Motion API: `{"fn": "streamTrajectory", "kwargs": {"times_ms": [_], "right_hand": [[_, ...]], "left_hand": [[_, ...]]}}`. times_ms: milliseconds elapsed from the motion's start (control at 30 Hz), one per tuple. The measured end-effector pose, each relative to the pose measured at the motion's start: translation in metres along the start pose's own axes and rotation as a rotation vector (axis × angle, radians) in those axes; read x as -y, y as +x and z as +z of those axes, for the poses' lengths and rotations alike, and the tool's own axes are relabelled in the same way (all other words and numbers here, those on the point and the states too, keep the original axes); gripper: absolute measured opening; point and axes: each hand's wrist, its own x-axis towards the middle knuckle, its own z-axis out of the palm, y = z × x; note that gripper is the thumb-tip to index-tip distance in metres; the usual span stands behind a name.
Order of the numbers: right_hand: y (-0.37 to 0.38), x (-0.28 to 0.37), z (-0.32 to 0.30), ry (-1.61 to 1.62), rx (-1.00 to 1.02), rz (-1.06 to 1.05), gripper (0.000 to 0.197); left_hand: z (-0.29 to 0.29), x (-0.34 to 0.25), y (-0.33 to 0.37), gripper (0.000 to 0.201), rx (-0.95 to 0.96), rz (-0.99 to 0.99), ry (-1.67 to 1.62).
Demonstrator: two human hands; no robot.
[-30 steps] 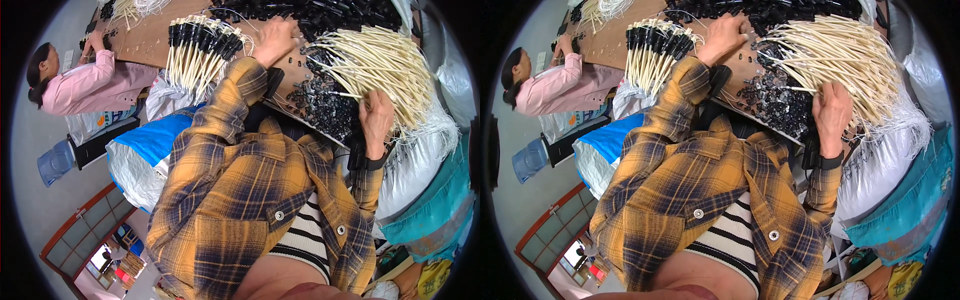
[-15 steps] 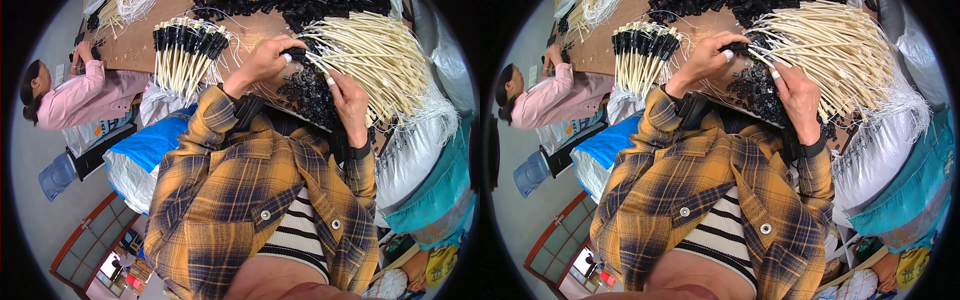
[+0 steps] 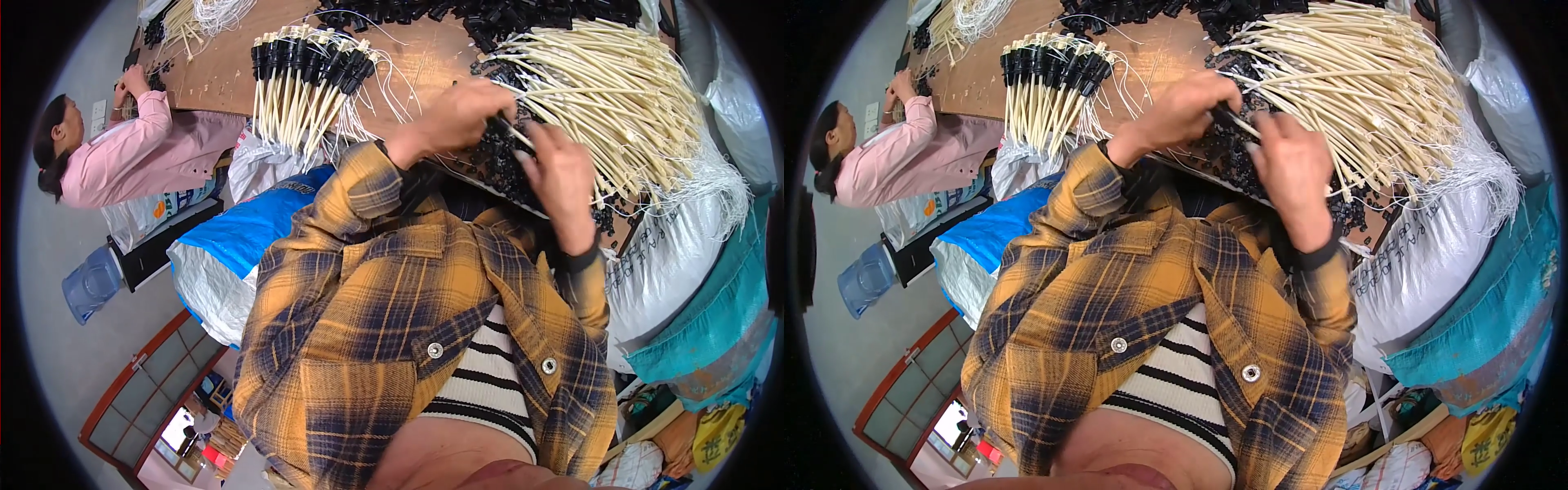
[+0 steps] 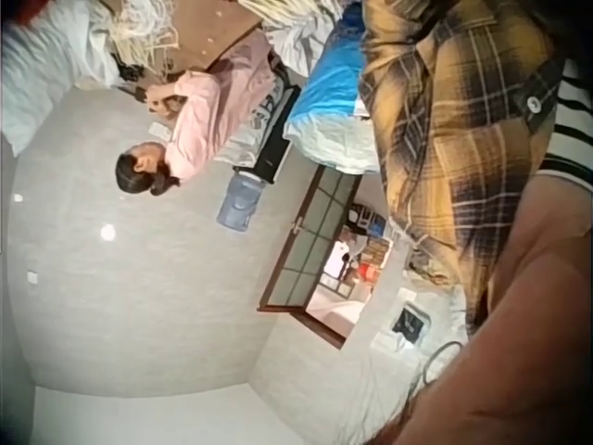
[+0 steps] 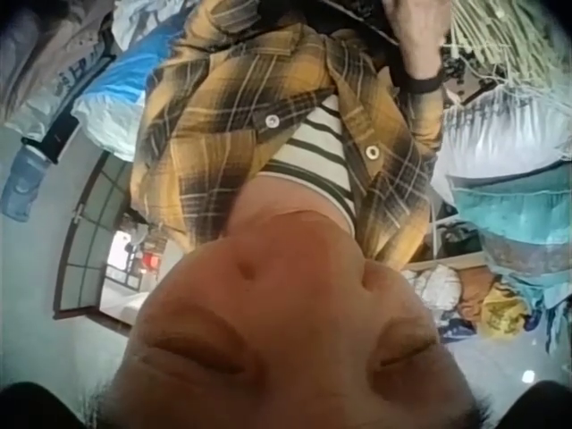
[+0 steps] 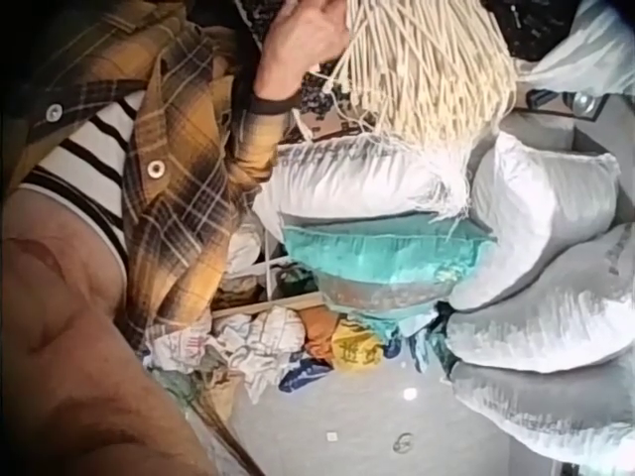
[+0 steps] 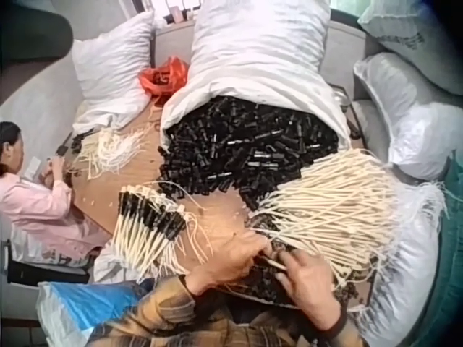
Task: The person assembles components by hand, picking up a white cord and a black plastic piece, threading the cord through the piece, and sliding it down to join the others.
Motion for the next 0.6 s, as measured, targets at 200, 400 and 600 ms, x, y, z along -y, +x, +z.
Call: {"fn": "streamTrajectory", "kwargs": {"times_ms": [200,400,600], "right_hand": [[-0.004,-0.030,-0.020,-0.112,-0.107,0.224,0.027],[-0.005,-0.014,-0.015,-0.136,0.003,0.259,0.011],[0.002,-0.008,-0.002,-0.183,0.057,0.218,0.008]], "left_hand": [[-0.007,-0.012,0.002,0.023,-0.116,0.048,0.310],[-0.018,-0.037,0.013,0.032,-0.088,-0.025,0.296],[-0.010,-0.033,0.003,0.011,-0.011,0.022,0.360]]}}
